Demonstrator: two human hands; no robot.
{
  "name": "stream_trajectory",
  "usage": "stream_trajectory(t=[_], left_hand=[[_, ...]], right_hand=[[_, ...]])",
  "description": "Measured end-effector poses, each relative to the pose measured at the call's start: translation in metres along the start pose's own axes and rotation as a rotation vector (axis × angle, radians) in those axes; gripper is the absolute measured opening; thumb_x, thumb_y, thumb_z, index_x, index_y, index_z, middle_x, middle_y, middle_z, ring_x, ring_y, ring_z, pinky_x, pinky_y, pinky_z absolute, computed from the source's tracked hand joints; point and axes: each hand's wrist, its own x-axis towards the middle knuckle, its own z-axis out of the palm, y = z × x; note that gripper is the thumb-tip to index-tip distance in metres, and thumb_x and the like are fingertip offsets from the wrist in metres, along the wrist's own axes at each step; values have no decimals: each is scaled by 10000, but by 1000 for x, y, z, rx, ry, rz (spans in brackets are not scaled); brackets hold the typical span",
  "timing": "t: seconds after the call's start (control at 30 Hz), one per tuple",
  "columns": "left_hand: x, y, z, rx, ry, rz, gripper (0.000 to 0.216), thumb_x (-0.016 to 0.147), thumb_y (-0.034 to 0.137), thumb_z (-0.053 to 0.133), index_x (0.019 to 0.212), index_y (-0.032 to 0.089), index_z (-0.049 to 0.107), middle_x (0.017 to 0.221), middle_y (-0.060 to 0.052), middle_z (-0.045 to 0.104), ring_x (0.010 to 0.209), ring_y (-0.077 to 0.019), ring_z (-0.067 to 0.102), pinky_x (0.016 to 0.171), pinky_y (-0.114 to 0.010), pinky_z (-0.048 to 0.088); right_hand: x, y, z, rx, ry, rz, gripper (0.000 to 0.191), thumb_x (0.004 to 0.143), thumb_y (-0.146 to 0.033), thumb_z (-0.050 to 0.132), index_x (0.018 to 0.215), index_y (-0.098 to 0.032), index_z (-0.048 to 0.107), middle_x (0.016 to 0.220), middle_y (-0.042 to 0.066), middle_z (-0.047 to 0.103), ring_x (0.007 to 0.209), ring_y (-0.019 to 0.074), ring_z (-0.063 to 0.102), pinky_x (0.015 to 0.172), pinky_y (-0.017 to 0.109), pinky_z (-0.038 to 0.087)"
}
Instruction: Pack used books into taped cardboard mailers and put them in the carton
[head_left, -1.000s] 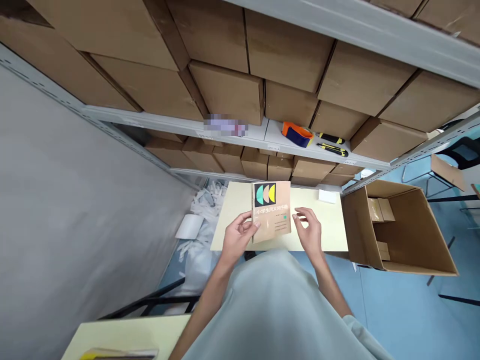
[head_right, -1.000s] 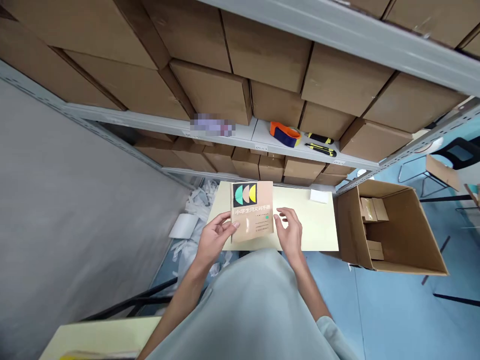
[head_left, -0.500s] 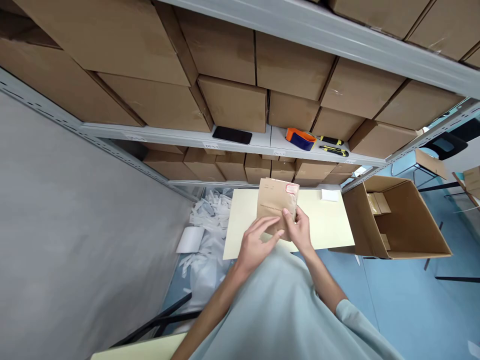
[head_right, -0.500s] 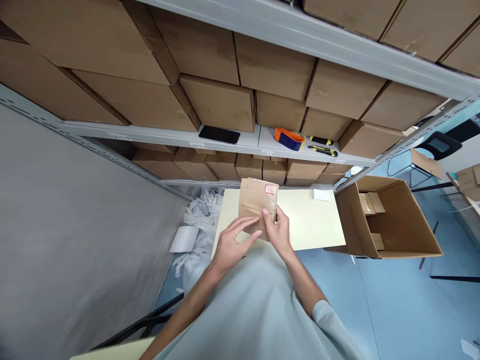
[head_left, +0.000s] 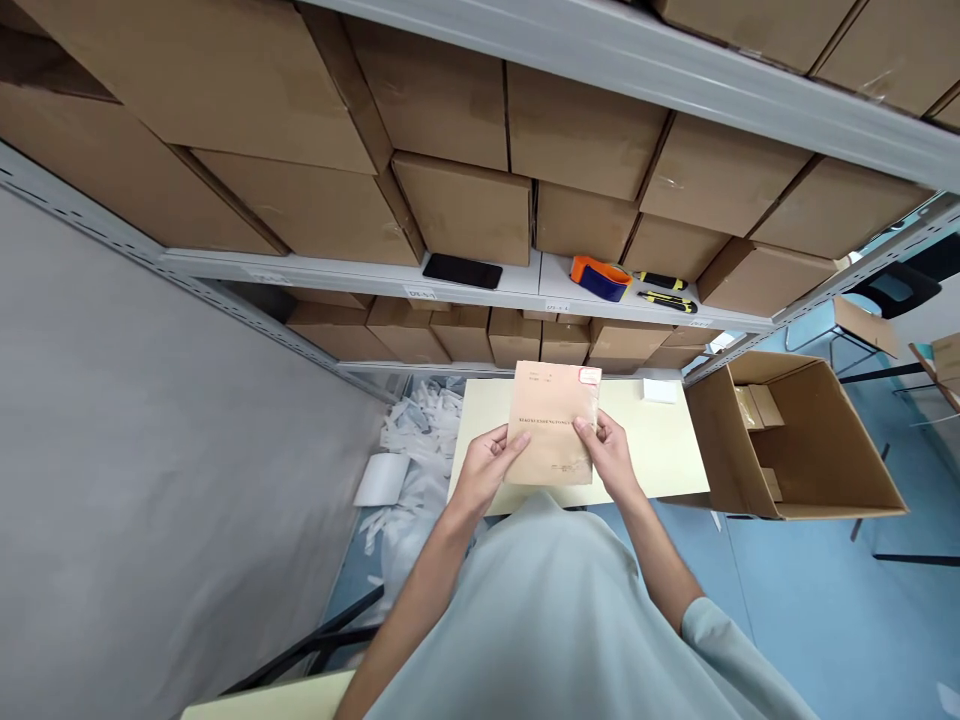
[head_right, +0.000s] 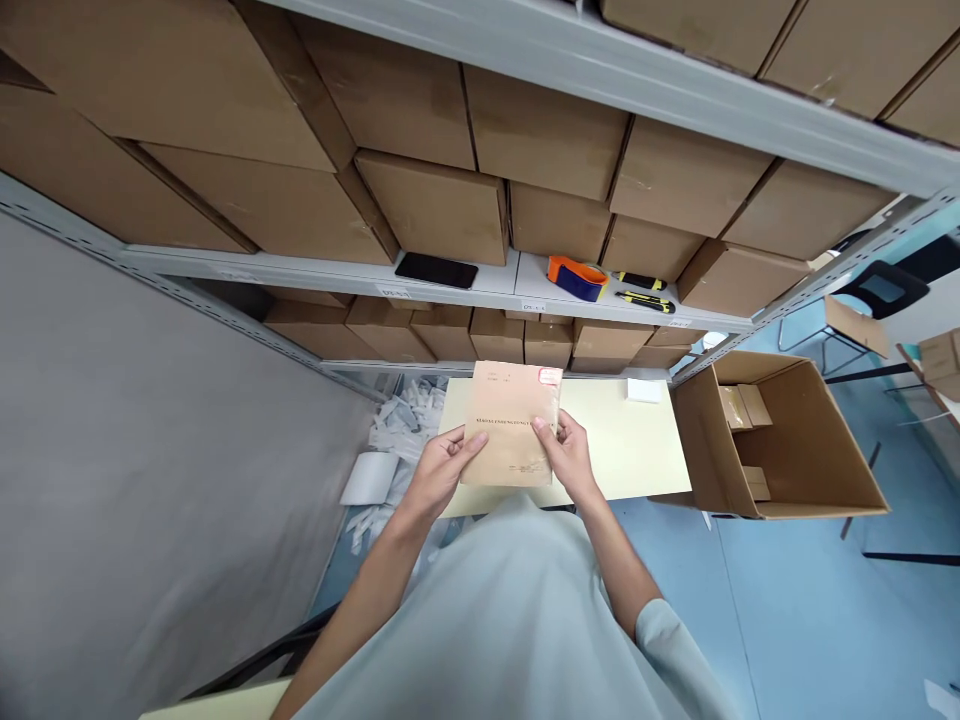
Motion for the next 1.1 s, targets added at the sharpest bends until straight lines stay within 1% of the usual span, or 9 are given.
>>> stream_trajectory(t=[0.13,0.23,0.37,0.43,0.53,0.63,0.8,0.97,1.1], left_hand=[[12,-9,17,74,166,118,709,740,718,905,1117,122,826,1071,-143,860,930,-317,824,824,-388,665],[19,-13,31,240,310,227,638,830,708,830,1117,138,849,1064,-110,866,930,-299,820,801,-346,649],[19,-20,56,589,447,394,412,973,554,736,1147,209,876,1030,-59,877,901,-267,825,808,-321,644],[16,-25,70,722,419,541,330,989,453,734,1211,250,869,1134,-68,872,991,-277,834,895,-351,661],[12,-31,84,819,268,695,323,983,355,736,1277,278,848,1302,-85,829,1183,-292,805,1051,-418,655],[11,-30,83,750,164,635,304,998,373,732,1261,273,848,1287,-82,835,1166,-270,811,1065,-427,661],[23,-16,63,436,466,419,512,932,562,794,1288,195,806,1295,-139,823,1140,-282,797,887,-388,693],[28,-9,65,181,182,108,669,772,689,898,1171,156,830,1232,-163,838,1089,-337,806,979,-449,663],[24,-11,78,97,190,53,645,765,700,903,1104,155,829,1168,-150,851,1034,-324,811,975,-443,653]], right_hand=[[14,3,-16,-159,219,-138,626,930,-677,755,1339,-204,737,1434,166,745,1199,297,754,983,428,648],[10,2,-18,-150,83,-128,574,993,-634,704,1407,-237,733,1464,151,737,1261,295,749,1009,433,651],[-2,3,-6,-66,-97,-78,692,930,-616,802,1514,-268,675,1560,121,684,1359,317,711,1038,443,661],[-4,4,-2,-65,-92,-77,711,907,-607,829,1503,-250,674,1532,116,702,1321,303,723,1047,429,654],[5,4,-9,-64,16,-48,592,899,-648,812,1280,-197,760,1240,107,822,1084,274,776,951,398,660],[18,2,-29,-4,86,-4,560,908,-719,754,1080,-187,774,1035,91,839,969,276,776,875,394,652],[24,-6,-60,105,-51,40,548,932,-707,751,1148,-203,765,1121,98,843,1049,295,789,963,415,636],[21,-11,-68,170,-112,103,548,931,-724,749,1155,-223,757,1163,93,843,1075,304,794,934,408,654],[25,-4,-69,166,-120,119,580,910,-738,761,1156,-213,760,1153,100,845,1065,315,799,914,426,666]])
